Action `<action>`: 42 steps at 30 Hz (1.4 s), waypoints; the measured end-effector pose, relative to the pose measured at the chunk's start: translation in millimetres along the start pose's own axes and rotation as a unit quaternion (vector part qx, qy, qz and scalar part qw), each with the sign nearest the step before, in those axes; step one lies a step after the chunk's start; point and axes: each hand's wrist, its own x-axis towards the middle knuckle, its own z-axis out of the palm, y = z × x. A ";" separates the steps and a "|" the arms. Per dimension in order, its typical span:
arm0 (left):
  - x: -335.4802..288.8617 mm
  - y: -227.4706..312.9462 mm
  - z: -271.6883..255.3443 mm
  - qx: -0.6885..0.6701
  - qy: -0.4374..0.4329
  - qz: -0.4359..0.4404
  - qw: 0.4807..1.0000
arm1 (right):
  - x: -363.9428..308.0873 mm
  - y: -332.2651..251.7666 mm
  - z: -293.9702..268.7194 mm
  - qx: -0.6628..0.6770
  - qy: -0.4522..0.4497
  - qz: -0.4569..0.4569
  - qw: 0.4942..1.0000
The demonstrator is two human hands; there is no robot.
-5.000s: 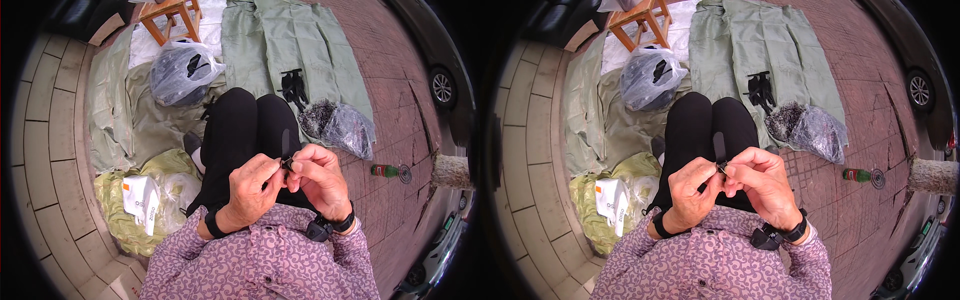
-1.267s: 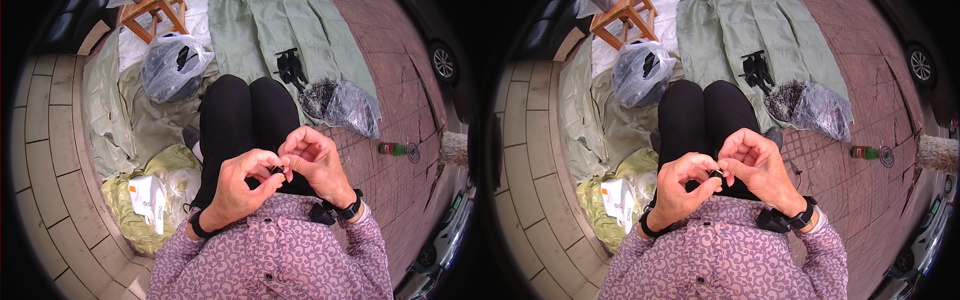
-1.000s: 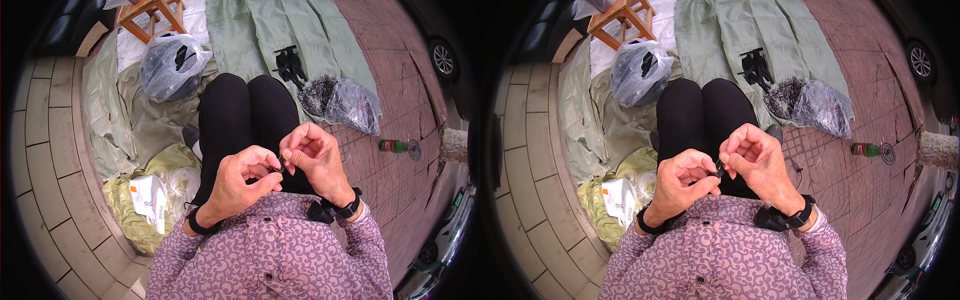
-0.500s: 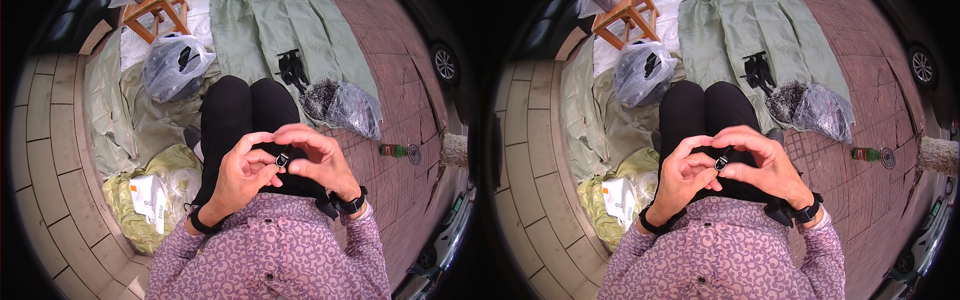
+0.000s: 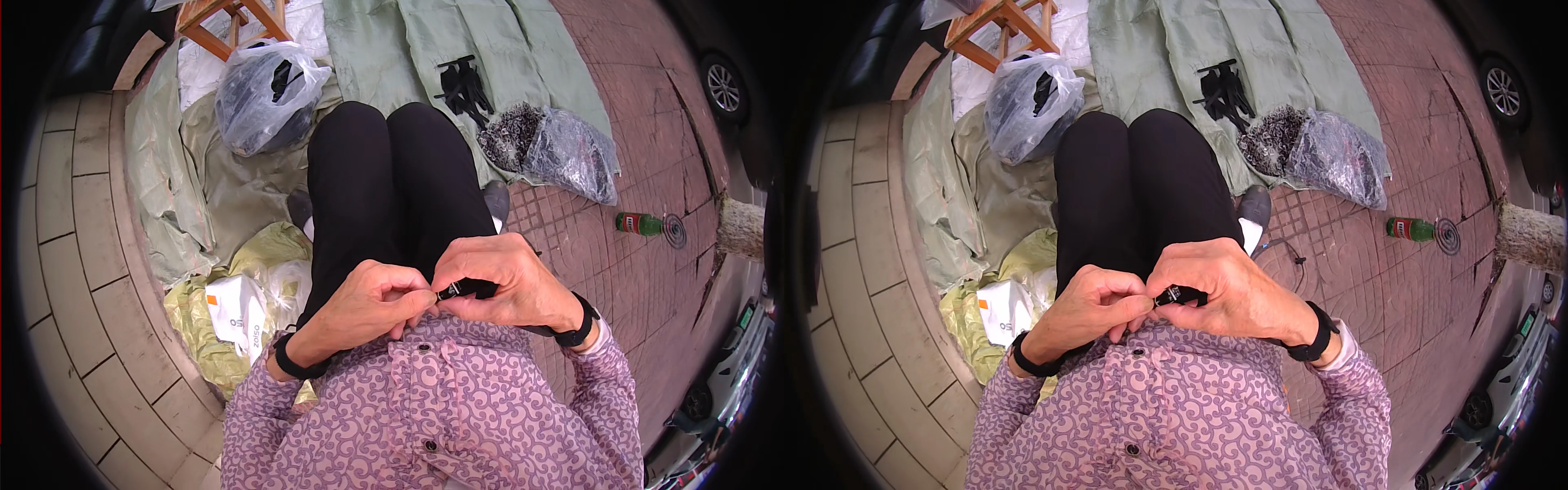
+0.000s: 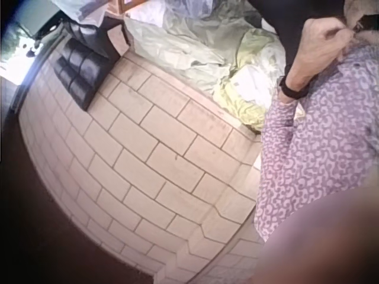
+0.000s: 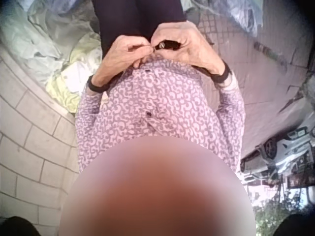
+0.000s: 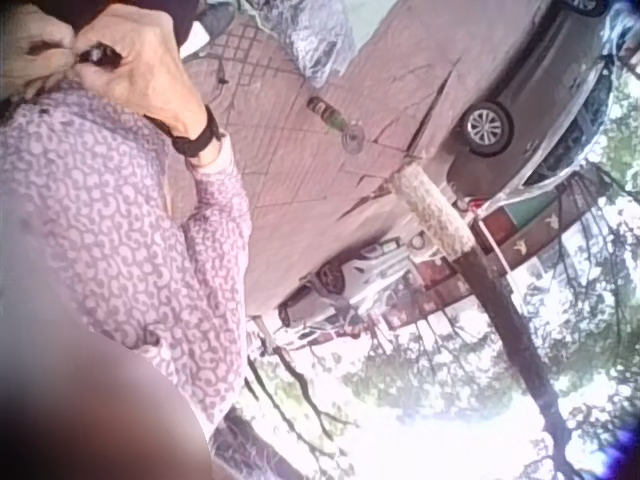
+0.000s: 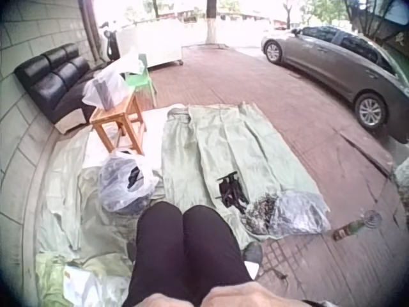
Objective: The recorder is assembling plastic or rubber straps and buckles, likely for footwear or bags, while sitting outside on a tarp.
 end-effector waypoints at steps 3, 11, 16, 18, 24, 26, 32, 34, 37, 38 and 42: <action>-3.7 3.5 3.3 -0.017 0.009 -0.008 1.000 | -1.1 0.6 -2.3 0.013 -0.009 0.004 1.000; 0.7 8.6 8.4 -0.010 -0.005 -0.011 1.000 | -15.1 2.5 -7.3 0.034 -0.008 0.026 0.999; 15.6 15.6 0.2 -0.024 0.016 -0.058 0.998 | -22.4 21.4 -29.4 0.165 0.013 0.100 0.981; 21.1 17.2 -10.3 -0.014 0.060 -0.057 0.996 | -28.8 36.4 -46.0 0.266 0.110 0.183 0.940; 25.6 0.8 -37.4 -0.065 0.252 -0.025 0.965 | -18.3 169.6 -114.4 0.290 0.364 0.318 0.826; 24.5 -1.1 -43.6 -0.108 0.279 -0.036 0.954 | -0.3 220.0 -127.4 0.250 0.361 0.344 0.830; 12.1 2.0 -62.9 -0.144 0.358 -0.066 0.920 | 81.2 360.9 -168.0 0.193 0.361 0.410 0.815; 6.4 -1.2 -64.7 -0.172 0.391 -0.074 0.901 | 106.2 388.1 -171.0 0.193 0.407 0.354 0.820; -2.4 -1.9 -65.3 -0.193 0.430 -0.108 0.875 | 134.7 403.8 -150.6 0.140 0.407 0.318 0.845; -3.6 -2.2 -66.6 -0.212 0.430 -0.102 0.872 | 137.8 407.9 -141.7 0.106 0.351 0.320 0.874; -32.1 -12.7 -71.2 -0.266 0.438 -0.103 0.853 | 165.2 408.1 -53.3 0.050 0.140 0.283 0.948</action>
